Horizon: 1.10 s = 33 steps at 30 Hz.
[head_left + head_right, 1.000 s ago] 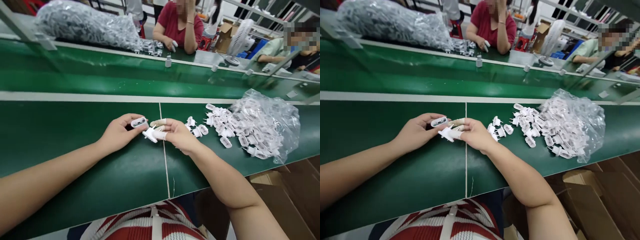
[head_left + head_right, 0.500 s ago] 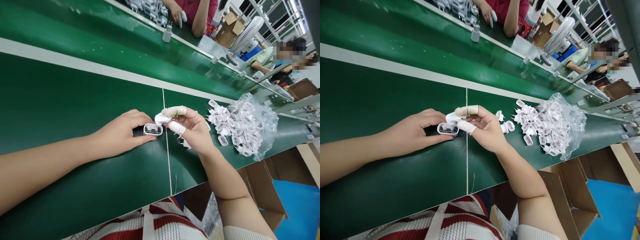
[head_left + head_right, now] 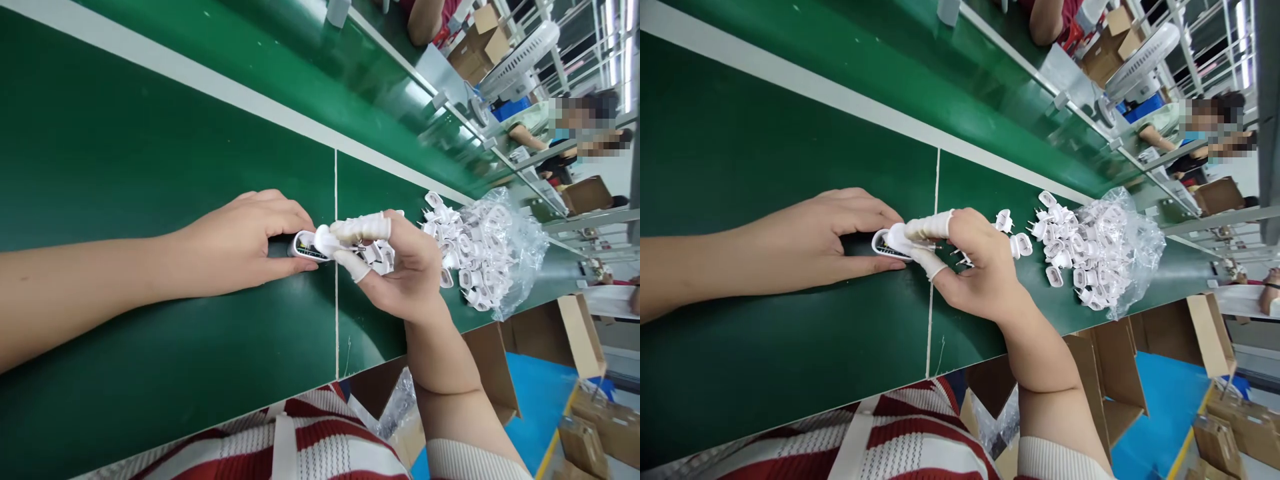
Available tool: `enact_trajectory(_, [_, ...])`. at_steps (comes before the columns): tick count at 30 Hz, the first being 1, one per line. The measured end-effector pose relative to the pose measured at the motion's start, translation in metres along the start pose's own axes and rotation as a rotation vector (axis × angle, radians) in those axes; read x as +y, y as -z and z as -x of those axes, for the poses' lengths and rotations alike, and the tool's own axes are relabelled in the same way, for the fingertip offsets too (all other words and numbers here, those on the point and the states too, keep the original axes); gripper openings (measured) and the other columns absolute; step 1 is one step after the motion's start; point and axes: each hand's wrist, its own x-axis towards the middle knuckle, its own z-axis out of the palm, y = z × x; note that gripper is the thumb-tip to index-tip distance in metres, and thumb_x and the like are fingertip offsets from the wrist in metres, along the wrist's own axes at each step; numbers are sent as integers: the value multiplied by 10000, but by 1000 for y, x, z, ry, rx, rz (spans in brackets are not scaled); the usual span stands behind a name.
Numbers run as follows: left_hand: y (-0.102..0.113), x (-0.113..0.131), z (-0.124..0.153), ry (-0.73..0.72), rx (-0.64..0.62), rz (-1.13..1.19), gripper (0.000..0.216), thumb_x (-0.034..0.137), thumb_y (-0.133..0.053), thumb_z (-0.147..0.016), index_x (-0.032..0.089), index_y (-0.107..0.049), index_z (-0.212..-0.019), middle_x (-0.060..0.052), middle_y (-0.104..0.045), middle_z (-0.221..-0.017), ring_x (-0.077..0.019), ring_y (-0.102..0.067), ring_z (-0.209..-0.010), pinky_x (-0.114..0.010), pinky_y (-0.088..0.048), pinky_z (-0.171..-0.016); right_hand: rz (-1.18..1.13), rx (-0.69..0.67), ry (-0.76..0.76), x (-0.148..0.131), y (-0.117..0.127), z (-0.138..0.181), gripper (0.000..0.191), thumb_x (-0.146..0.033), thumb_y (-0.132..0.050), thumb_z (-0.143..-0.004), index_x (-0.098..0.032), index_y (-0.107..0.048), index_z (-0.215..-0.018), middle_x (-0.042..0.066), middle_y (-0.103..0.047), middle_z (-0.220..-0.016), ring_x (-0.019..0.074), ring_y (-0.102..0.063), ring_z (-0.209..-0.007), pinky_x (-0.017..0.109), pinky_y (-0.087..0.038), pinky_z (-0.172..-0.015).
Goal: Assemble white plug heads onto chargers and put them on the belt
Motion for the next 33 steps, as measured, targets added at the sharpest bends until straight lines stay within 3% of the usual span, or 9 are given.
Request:
enact_trajectory(6, [1, 1, 0, -43, -9, -66, 375, 607, -766, -742, 316, -827, -970, 10, -735, -1093, -378, -599, -1278, -523, -409, -1207, -22, -40, -108, 9, -12, 2, 318, -341, -701, -1011, -250, -693, -1316, 72, -789, -1187, 234, -777, -1047, 426, -642, -960])
enact_trajectory(12, [1, 1, 0, -57, -11, -51, 339, 555, -796, -741, 281, -822, -939, 20, -695, -1003, -382, -588, -1297, -521, -349, -1228, 75, 29, -56, 2, -18, 3, 164, -315, -723, -1005, -270, -754, -1159, 44, -814, -1073, 212, -770, -938, 396, -641, -905])
enact_trajectory(17, [0, 0, 0, -75, -4, -20, 320, 508, -809, -737, 257, -819, -935, 18, -691, -1000, -383, -590, -1286, -529, -343, -1219, 161, 40, 9, -1, -23, 3, 151, -258, -740, -995, -279, -754, -1145, 31, -811, -999, 199, -746, -874, 375, -622, -857])
enact_trajectory(25, [0, -3, 0, -68, -19, -101, 397, 652, -719, -774, 306, -812, -946, 24, -724, -1075, -370, -592, -1294, -505, -384, -1199, 275, 69, 86, -1, -25, 5, 161, -187, -692, -988, -269, -728, -1122, 35, -809, -953, 223, -746, -854, 379, -600, -797])
enact_trajectory(33, [4, -4, 4, -230, -20, -144, 403, 619, -613, -906, 292, -804, -1045, -13, -751, -1139, -295, -620, -1144, -467, -420, -1090, 222, 38, -19, 0, -23, 2, 110, -210, -717, -982, -236, -728, -1088, 30, -815, -992, 191, -772, -836, 331, -628, -754])
